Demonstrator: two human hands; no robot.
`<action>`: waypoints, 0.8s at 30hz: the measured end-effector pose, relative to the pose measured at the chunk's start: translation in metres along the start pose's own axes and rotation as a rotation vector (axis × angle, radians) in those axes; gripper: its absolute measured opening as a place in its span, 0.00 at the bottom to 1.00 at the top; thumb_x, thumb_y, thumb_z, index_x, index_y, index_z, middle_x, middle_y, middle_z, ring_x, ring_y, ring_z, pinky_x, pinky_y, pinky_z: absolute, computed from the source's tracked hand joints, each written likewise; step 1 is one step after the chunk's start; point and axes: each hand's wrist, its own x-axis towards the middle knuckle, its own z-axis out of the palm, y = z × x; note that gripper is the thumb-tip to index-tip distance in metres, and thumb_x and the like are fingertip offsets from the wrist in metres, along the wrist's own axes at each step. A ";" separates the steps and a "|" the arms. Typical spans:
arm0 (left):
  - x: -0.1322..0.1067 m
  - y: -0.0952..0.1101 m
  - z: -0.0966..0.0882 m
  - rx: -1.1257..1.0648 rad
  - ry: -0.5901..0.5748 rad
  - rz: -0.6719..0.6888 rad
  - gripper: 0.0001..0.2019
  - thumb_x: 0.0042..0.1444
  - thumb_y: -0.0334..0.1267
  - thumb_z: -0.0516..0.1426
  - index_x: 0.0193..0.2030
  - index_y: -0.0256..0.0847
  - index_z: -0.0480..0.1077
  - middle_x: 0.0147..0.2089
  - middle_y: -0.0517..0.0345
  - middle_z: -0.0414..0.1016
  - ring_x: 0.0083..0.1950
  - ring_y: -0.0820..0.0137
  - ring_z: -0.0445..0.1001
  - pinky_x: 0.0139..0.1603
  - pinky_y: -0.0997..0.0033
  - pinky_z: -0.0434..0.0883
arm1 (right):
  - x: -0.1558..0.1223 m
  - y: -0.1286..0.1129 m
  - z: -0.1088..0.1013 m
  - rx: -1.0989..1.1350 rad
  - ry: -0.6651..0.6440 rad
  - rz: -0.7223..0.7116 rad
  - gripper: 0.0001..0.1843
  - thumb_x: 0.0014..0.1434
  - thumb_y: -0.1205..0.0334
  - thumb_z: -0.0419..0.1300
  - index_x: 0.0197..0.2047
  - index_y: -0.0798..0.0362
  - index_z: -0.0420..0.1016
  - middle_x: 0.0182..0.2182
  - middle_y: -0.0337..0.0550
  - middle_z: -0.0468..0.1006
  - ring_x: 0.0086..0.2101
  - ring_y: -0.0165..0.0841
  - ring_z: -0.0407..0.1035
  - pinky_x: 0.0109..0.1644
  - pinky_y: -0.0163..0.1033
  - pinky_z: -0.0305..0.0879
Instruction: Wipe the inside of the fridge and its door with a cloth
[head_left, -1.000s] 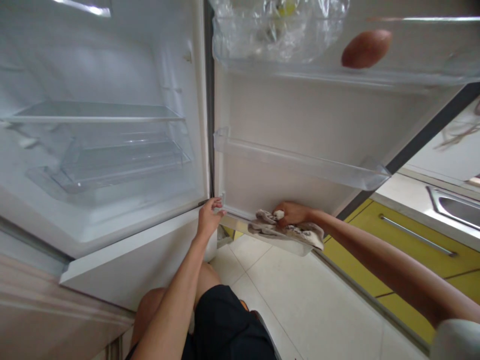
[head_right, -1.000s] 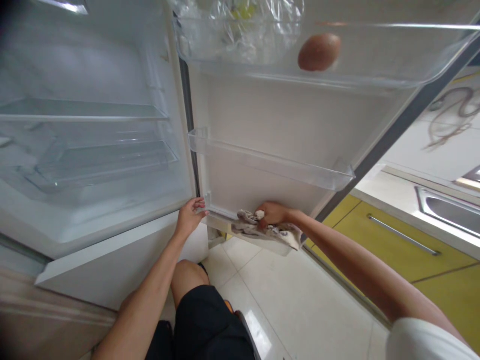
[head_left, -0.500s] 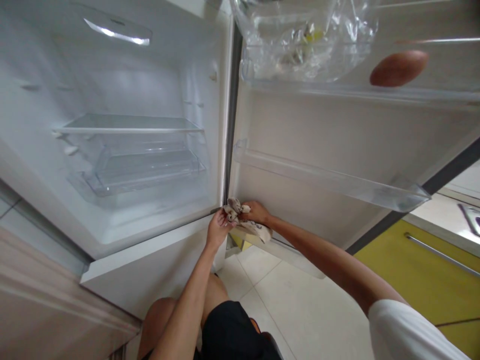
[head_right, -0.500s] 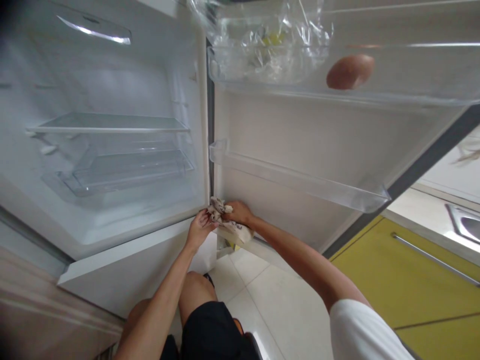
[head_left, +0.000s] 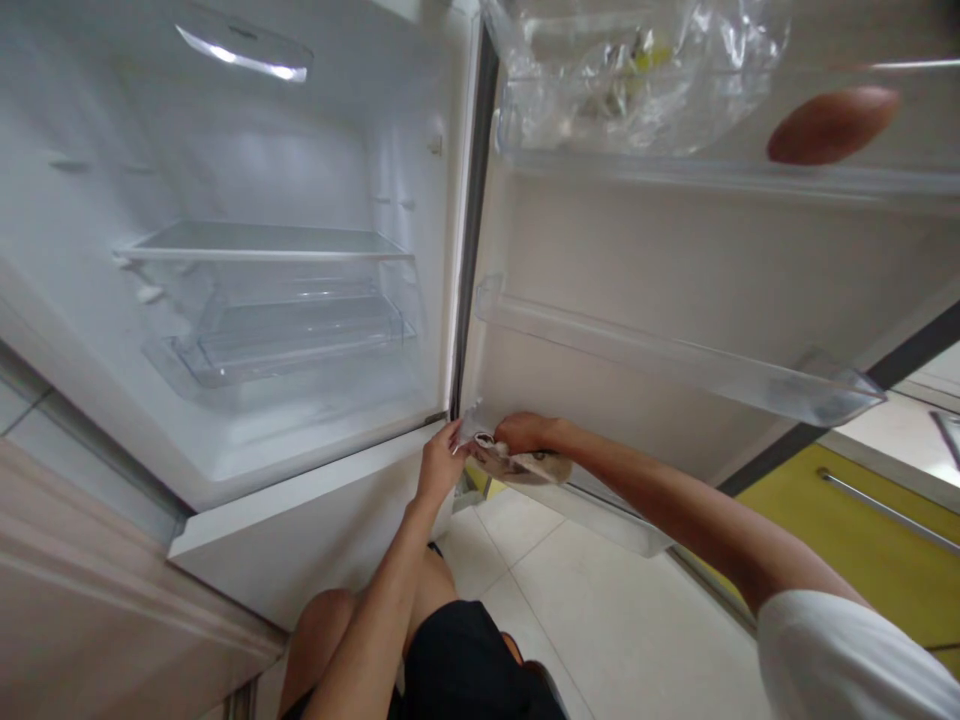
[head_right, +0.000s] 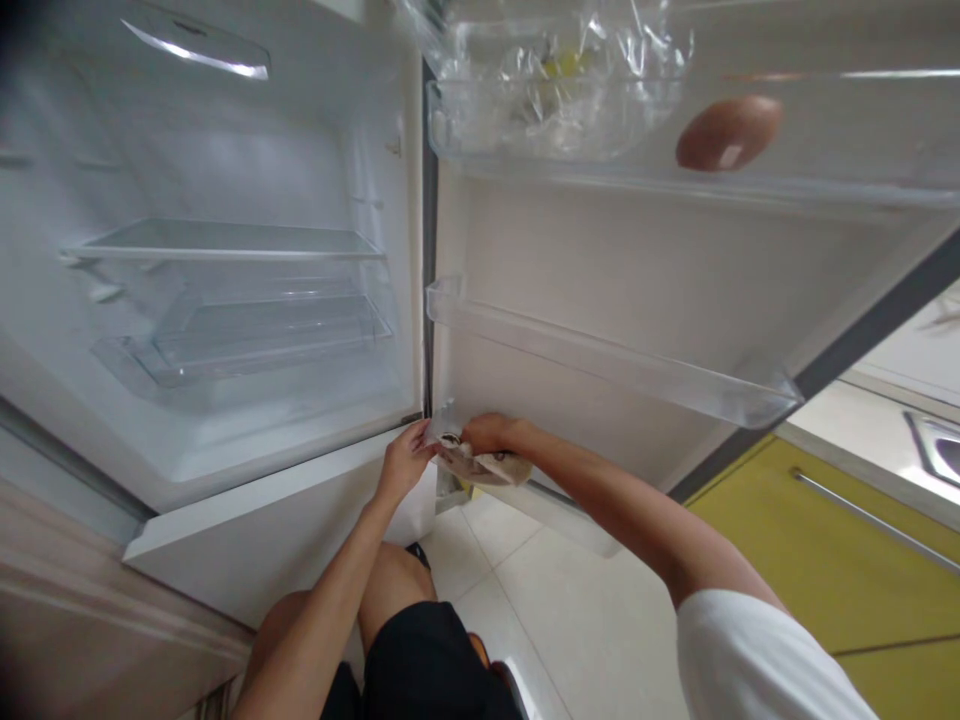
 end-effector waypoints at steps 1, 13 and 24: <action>-0.003 0.006 -0.001 0.079 -0.006 0.032 0.26 0.54 0.26 0.63 0.61 0.40 0.73 0.60 0.47 0.78 0.59 0.60 0.79 0.64 0.56 0.74 | -0.008 0.003 0.001 -0.020 -0.024 0.007 0.13 0.58 0.59 0.61 0.42 0.54 0.84 0.41 0.52 0.85 0.40 0.41 0.79 0.40 0.38 0.67; -0.028 0.023 0.012 0.692 -0.081 0.377 0.20 0.62 0.28 0.58 0.60 0.42 0.74 0.70 0.48 0.69 0.72 0.61 0.65 0.69 0.58 0.71 | -0.160 0.048 0.044 -0.462 0.436 0.033 0.19 0.62 0.68 0.57 0.55 0.50 0.77 0.52 0.49 0.80 0.42 0.38 0.72 0.41 0.40 0.63; -0.026 0.027 0.027 0.662 -0.005 0.361 0.14 0.63 0.30 0.57 0.54 0.41 0.77 0.63 0.45 0.75 0.67 0.59 0.72 0.66 0.57 0.72 | -0.093 0.050 0.017 -0.539 1.115 0.083 0.17 0.70 0.65 0.52 0.57 0.49 0.76 0.52 0.45 0.80 0.43 0.35 0.67 0.45 0.40 0.60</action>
